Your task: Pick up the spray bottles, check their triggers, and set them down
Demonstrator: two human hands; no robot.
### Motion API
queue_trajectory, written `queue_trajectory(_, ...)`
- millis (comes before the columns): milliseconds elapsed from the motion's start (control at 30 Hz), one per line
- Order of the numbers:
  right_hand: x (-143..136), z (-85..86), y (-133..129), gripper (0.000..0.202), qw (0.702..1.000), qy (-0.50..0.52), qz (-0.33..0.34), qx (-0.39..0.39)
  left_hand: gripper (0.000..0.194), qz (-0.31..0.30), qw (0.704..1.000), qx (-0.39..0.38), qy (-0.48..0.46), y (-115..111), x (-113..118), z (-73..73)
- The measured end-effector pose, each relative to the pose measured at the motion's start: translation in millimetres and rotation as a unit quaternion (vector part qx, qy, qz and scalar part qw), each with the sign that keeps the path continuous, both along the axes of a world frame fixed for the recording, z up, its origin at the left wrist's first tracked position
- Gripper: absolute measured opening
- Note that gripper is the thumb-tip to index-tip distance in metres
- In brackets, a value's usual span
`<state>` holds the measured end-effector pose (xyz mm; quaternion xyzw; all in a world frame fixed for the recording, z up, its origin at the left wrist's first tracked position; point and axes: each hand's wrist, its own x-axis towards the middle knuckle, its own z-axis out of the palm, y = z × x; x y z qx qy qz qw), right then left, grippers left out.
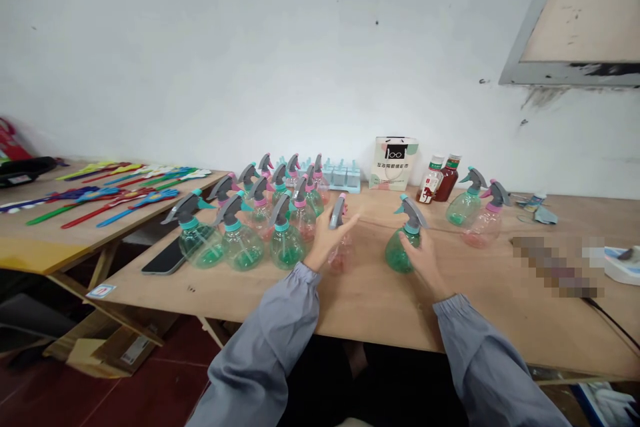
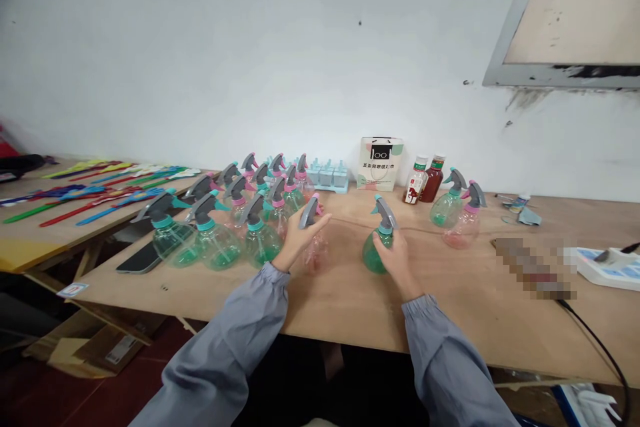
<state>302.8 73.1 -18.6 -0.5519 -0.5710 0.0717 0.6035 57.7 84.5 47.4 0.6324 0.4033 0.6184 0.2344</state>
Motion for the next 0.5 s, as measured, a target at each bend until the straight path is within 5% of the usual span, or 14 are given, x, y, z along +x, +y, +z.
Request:
queue_trajectory(200, 0, -0.9, 1, 0.041, 1.0, -0.005, -0.001, 0.012, 0.044, 0.016, 1.0, 0.023, 0.006, 8, 4, -3.4)
queue_trajectory(367, 0, -1.8, 2, 0.042, 1.0, -0.011, -0.005, 0.009, 0.087, 0.044, 0.997, 0.036, 0.052, 2, 2, -1.4)
queue_trajectory(500, 0, -2.1, 2, 0.041, 1.0, -0.013, -0.002, 0.008, 0.11, 0.098, 0.989, 0.063, 0.087, -16, -10, -17.9)
